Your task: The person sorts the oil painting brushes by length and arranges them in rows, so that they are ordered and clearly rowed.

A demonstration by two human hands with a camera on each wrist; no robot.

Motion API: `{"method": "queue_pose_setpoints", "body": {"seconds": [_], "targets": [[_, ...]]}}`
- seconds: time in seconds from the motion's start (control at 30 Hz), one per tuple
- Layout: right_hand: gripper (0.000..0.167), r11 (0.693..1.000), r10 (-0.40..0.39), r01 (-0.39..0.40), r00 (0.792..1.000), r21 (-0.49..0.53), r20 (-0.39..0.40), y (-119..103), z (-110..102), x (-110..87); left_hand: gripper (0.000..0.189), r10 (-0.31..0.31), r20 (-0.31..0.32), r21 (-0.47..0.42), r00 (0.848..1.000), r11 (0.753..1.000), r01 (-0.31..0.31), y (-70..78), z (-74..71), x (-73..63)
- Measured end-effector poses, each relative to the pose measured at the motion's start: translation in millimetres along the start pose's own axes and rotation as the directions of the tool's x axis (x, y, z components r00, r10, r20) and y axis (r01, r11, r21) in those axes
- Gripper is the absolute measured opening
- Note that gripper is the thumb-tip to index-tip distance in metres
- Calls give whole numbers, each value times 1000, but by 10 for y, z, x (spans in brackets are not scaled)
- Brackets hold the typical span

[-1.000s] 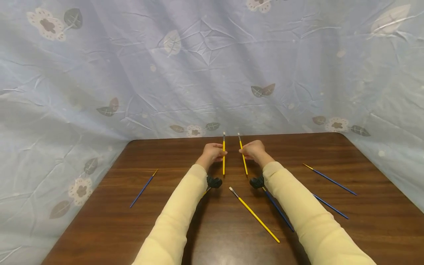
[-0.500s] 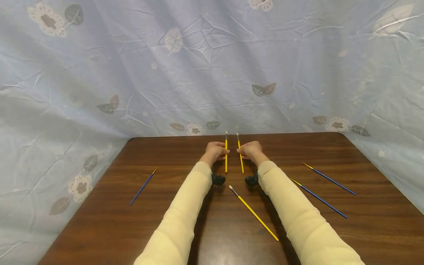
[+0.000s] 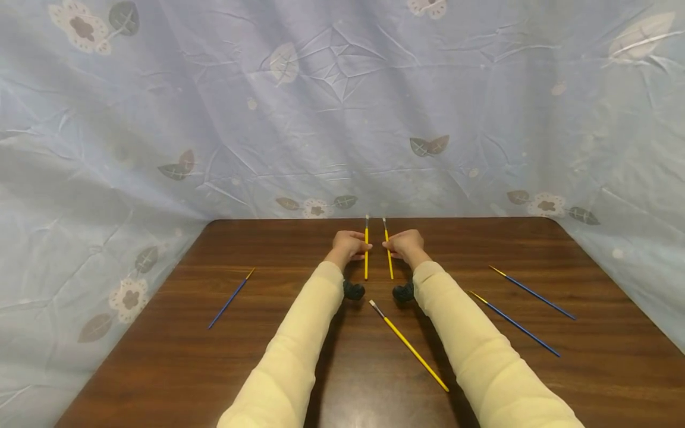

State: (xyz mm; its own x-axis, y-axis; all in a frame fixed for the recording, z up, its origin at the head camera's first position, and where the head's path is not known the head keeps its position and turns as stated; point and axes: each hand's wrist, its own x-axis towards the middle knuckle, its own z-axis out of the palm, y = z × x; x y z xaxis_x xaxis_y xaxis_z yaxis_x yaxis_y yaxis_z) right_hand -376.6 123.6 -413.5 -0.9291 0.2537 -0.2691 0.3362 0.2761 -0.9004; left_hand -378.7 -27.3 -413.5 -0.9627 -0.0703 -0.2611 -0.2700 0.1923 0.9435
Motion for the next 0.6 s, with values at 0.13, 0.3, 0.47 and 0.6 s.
{"method": "queue_pose_setpoints", "body": {"seconds": [0.13, 0.3, 0.47, 0.6], "targets": [[24, 1000, 4, -5, 1000, -19, -23, -2, 22, -8, 36, -16, -10, 21, 1000, 1000, 16, -7, 3, 32], [24, 999, 2, -2, 1000, -32, -19, -39, 24, -36, 33, -35, -26, 48, 999, 998, 36, 10, 14, 62], [21, 997, 3, -5, 1000, -71, -24, -51, 20, -68, 33, -34, -49, 63, 998, 997, 37, 2, 40, 56], [19, 996, -5, 2, 1000, -93, -29, -47, 18, -96, 32, -36, -61, 72, 997, 997, 40, 0, 58, 43]]}}
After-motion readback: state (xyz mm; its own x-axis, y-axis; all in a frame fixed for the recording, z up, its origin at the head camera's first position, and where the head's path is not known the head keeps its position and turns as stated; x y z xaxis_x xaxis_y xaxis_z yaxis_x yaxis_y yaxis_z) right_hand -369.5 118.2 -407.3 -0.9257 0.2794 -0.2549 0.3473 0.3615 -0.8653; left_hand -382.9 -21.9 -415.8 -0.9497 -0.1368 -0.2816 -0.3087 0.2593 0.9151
